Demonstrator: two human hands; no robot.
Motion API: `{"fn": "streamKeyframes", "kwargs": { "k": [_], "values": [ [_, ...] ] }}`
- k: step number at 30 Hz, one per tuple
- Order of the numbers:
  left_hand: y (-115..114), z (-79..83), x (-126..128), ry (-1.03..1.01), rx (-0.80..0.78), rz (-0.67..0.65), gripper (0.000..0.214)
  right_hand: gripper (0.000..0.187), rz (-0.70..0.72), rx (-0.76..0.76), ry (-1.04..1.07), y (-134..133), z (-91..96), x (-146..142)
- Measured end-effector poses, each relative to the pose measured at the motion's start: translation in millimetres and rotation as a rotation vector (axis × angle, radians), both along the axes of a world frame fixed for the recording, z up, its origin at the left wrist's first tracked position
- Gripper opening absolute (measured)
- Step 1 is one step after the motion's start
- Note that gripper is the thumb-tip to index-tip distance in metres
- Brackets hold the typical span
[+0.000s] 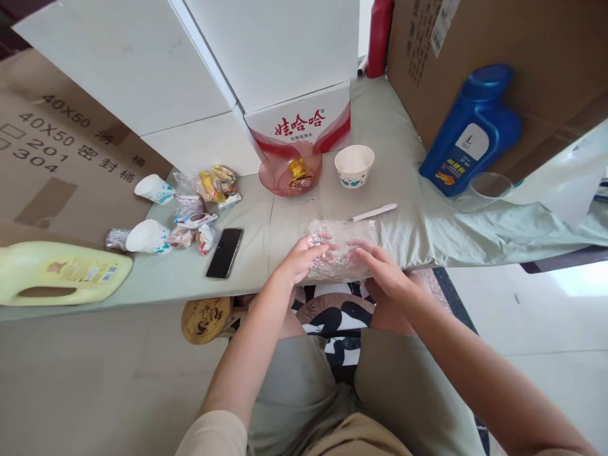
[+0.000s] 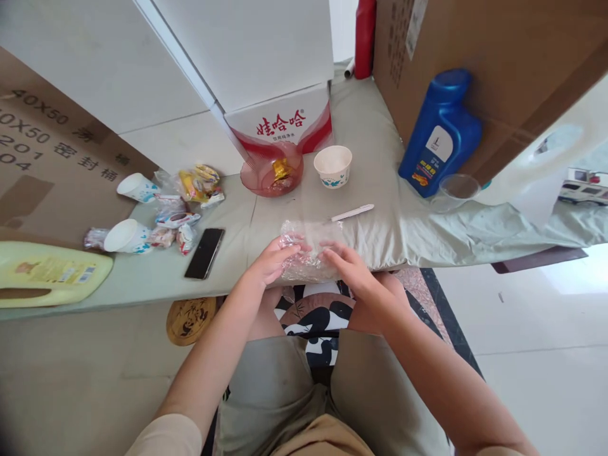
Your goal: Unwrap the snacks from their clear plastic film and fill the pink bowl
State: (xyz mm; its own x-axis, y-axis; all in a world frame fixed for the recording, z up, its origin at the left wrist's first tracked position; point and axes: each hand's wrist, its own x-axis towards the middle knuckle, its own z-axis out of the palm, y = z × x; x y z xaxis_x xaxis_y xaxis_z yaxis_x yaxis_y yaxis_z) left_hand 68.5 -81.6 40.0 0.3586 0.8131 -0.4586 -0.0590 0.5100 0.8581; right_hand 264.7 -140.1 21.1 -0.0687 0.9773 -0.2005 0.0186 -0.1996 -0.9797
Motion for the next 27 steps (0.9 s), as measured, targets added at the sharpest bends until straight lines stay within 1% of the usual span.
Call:
{"fn": "streamKeyframes", "kwargs": {
  "k": [3,5,7,10,11,12,14,15,17,18,19,20,21,22,24,25,26,27],
  "values": [
    [4,0.8,-4,0.136,0.071,-0.095,0.036,0.041,0.048,-0.032,0.043,8,-0.8,10],
    [6,-2.3,-9,0.208,0.114,-0.091,0.029,0.041,0.050,-0.024,0.105,10,-4.2,12],
    [6,-5.3,-14,0.157,0.117,-0.022,0.021,0.034,0.002,-0.014,0.204,10,-8.7,12],
    [3,-6.5,-21,-0.019,0.091,0.069,0.015,0.018,-0.051,-0.004,0.377,6,-14.1,12],
    [2,-6.2,-23,-0.051,0.093,0.075,0.015,0.017,-0.045,0.000,0.413,4,-15.1,13],
    [1,-6.0,-24,-0.053,0.111,0.066,0.018,0.019,-0.032,0.005,0.420,3,-15.6,14],
    [-1,-6.7,-26,0.010,0.173,0.019,0.027,0.029,-0.015,0.015,0.366,1,-15.7,15],
    [-2,-8.0,-26,0.056,0.210,-0.007,0.029,0.030,-0.019,0.020,0.320,0,-15.6,15],
    [-2,-12.9,-25,0.139,0.278,-0.038,0.022,0.022,-0.072,0.016,0.260,-1,-15.9,14],
    [-1,-16.2,-24,0.164,0.297,-0.041,0.018,0.030,-0.108,0.002,0.267,-2,-16.3,12],
    [0,-19.7,-23,0.177,0.311,-0.032,0.018,0.043,-0.146,-0.015,0.290,-2,-16.8,11],
    [2,-23.2,-22,0.196,0.334,-0.004,0.019,0.050,-0.193,-0.025,0.309,-2,-17.3,9],
    [3,-26.1,-20,0.229,0.372,0.049,0.021,0.049,-0.251,-0.024,0.312,-2,-17.5,8],
    [5,-28.1,-19,0.275,0.423,0.119,0.022,0.041,-0.313,-0.011,0.286,-2,-17.3,7],
    [5,-28.6,-14,0.382,0.554,0.237,0.020,0.022,-0.432,0.075,0.136,-1,-15.2,5],
    [4,-27.0,-10,0.423,0.625,0.249,0.018,0.017,-0.468,0.142,0.044,-1,-13.5,3],
    [2,-24.5,-6,0.443,0.688,0.219,0.018,0.013,-0.473,0.211,-0.037,-1,-11.5,2],
    [-1,-21.5,-1,0.432,0.733,0.149,0.022,0.011,-0.447,0.268,-0.096,-1,-9.6,-1]
  ]
}}
